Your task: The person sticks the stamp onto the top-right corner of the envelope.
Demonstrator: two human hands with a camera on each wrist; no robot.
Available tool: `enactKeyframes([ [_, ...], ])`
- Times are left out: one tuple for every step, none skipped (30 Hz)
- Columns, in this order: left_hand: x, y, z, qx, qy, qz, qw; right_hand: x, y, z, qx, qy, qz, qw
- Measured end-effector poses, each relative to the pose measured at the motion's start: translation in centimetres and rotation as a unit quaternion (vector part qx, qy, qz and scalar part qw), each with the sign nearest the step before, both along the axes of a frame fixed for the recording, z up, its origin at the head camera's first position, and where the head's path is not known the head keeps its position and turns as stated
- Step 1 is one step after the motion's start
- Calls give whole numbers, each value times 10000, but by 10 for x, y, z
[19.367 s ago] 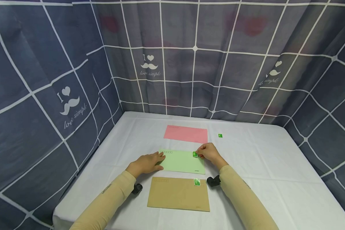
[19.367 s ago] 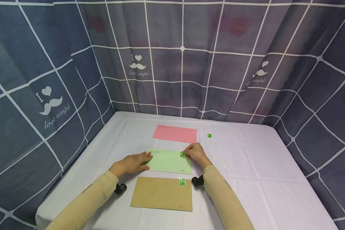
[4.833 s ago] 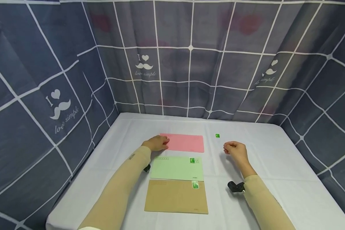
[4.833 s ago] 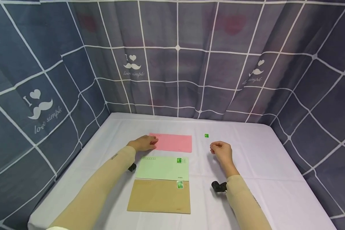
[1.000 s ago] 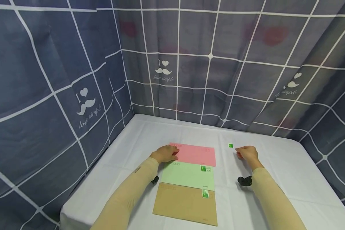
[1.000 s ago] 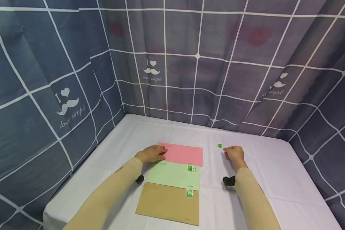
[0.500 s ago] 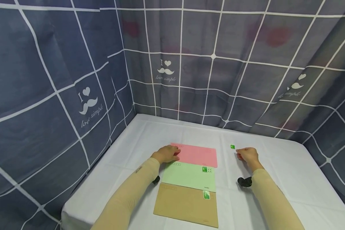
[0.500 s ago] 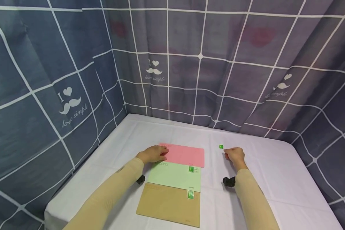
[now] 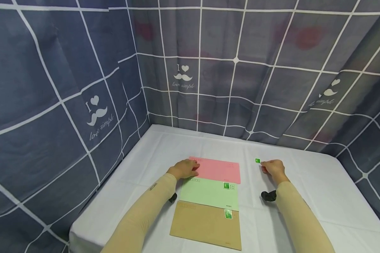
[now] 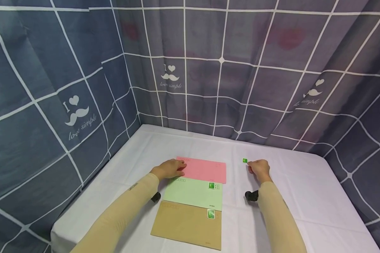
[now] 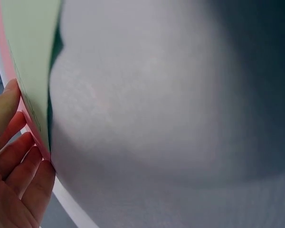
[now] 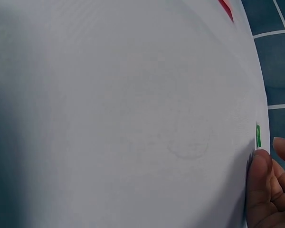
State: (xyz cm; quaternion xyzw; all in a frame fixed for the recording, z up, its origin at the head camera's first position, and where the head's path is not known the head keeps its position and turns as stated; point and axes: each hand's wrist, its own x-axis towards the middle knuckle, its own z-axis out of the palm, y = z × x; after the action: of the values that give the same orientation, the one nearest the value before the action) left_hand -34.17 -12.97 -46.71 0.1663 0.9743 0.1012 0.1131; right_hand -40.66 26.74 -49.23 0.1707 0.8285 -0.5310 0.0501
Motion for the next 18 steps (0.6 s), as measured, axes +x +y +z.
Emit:
enactKeyframes([
  [0, 0, 1, -1, -10, 1, 10000, -1, 0, 0, 23, 0, 12, 10000],
  [1, 0, 2, 18, -34, 4, 10000, -3, -1, 0, 40, -6, 20, 10000],
  [1, 1, 2, 45, -55, 14, 10000, -4, -1, 0, 43, -12, 24, 10000],
  [2, 1, 3, 71, -76, 16, 9999, -5, -2, -1, 8, -12, 21, 10000],
  [3, 1, 3, 94, -94, 10, 9999, -5, -3, -1, -7, -33, 11, 10000],
  [4, 1, 3, 105, -105, 4, 9999, -6, -3, -1, -36, -36, 5, 10000],
  [5, 2, 3, 102, -100, -19, 9999, -6, -4, -1, -60, -45, -13, 10000],
  [5, 2, 3, 107, -91, -41, 9999, -6, -4, -1, -98, -47, -38, 9999],
  [6, 2, 3, 100, -77, -45, 9999, -7, -4, -1, -121, -48, -65, 9999],
  [6, 2, 3, 86, -54, -54, 9999, -7, -4, -1, -126, -53, -91, 9999],
  [6, 2, 4, 73, -32, -55, 10000, -8, -4, 0, -111, -59, -100, 9999],
  [6, 2, 4, 72, -14, -48, 10000, -9, -4, 0, -115, -47, -101, 9999],
  [6, 2, 4, 64, -3, -45, 10000, -10, -3, 0, -100, -54, -108, 9999],
  [6, 3, 5, 66, 3, -36, 10000, -10, -4, 0, -89, -51, -115, 9999],
  [6, 3, 5, 74, 0, -28, 10000, -11, -4, 1, -69, -52, -110, 9999],
  [6, 3, 6, 71, -3, -24, 10000, -12, -4, 1, -53, -60, -110, 9999],
  [6, 3, 6, 71, -4, -24, 10000, -12, -4, 2, -33, -69, -102, 9999],
  [6, 3, 6, 70, -21, -17, 10000, -12, -5, 2, -3, -83, -109, 9999],
])
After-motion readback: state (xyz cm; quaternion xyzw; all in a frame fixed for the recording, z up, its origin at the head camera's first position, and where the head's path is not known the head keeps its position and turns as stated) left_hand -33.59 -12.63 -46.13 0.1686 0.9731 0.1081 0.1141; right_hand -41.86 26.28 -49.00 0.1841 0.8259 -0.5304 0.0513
